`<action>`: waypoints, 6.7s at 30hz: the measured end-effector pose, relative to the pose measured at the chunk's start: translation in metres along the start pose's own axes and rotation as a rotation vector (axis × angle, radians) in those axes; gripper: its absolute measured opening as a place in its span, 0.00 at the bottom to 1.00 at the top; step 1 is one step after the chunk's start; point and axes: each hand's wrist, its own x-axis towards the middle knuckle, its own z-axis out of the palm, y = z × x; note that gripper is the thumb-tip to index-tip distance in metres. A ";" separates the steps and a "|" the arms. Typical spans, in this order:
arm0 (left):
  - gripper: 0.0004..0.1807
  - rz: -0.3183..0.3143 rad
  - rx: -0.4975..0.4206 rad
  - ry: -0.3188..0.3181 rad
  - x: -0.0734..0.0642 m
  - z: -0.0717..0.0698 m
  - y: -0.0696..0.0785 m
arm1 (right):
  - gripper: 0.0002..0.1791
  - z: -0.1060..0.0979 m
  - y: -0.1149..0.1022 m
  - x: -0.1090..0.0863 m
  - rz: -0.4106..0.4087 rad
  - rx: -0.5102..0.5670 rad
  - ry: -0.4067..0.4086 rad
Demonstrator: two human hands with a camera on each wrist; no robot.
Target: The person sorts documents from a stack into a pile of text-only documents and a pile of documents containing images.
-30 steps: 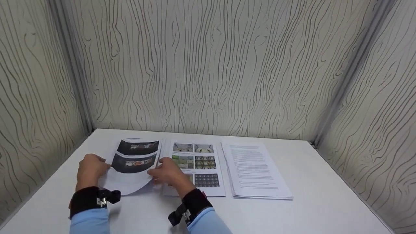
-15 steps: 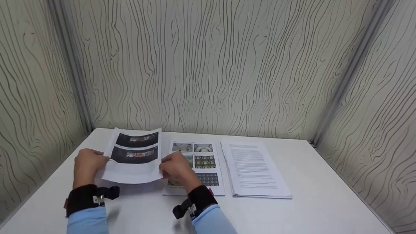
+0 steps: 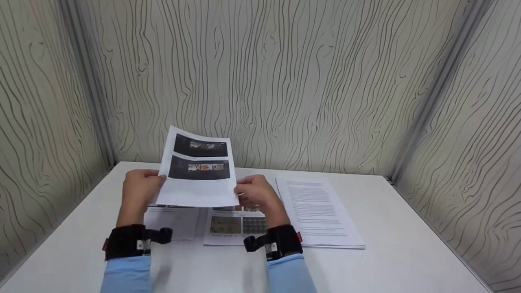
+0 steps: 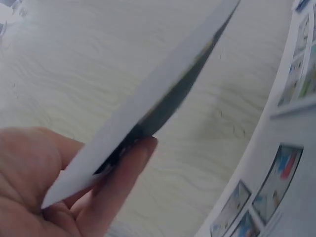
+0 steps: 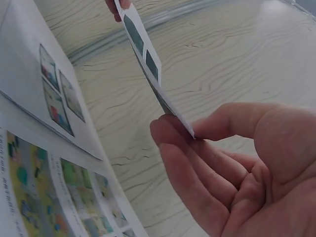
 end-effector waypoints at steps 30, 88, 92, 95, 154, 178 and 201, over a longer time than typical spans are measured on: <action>0.10 0.128 0.124 -0.167 -0.015 0.101 0.001 | 0.13 -0.089 0.057 -0.008 0.098 -0.215 0.229; 0.16 0.251 0.537 -0.219 0.056 0.170 -0.091 | 0.22 -0.067 0.058 -0.004 0.154 -0.577 0.112; 0.15 0.233 0.511 -0.238 0.052 0.168 -0.088 | 0.22 -0.067 0.060 -0.002 0.173 -0.562 0.111; 0.14 0.210 0.494 -0.249 0.049 0.167 -0.085 | 0.23 -0.068 0.060 -0.004 0.188 -0.552 0.118; 0.30 -0.137 0.432 -0.097 0.018 -0.033 -0.096 | 0.24 0.094 0.024 0.006 0.123 -0.101 -0.241; 0.27 -0.114 0.393 -0.079 0.023 -0.038 -0.093 | 0.18 0.104 0.019 0.002 0.118 -0.191 -0.205; 0.27 -0.065 0.211 -0.011 0.023 -0.035 -0.087 | 0.36 0.106 0.030 0.008 0.096 0.066 -0.269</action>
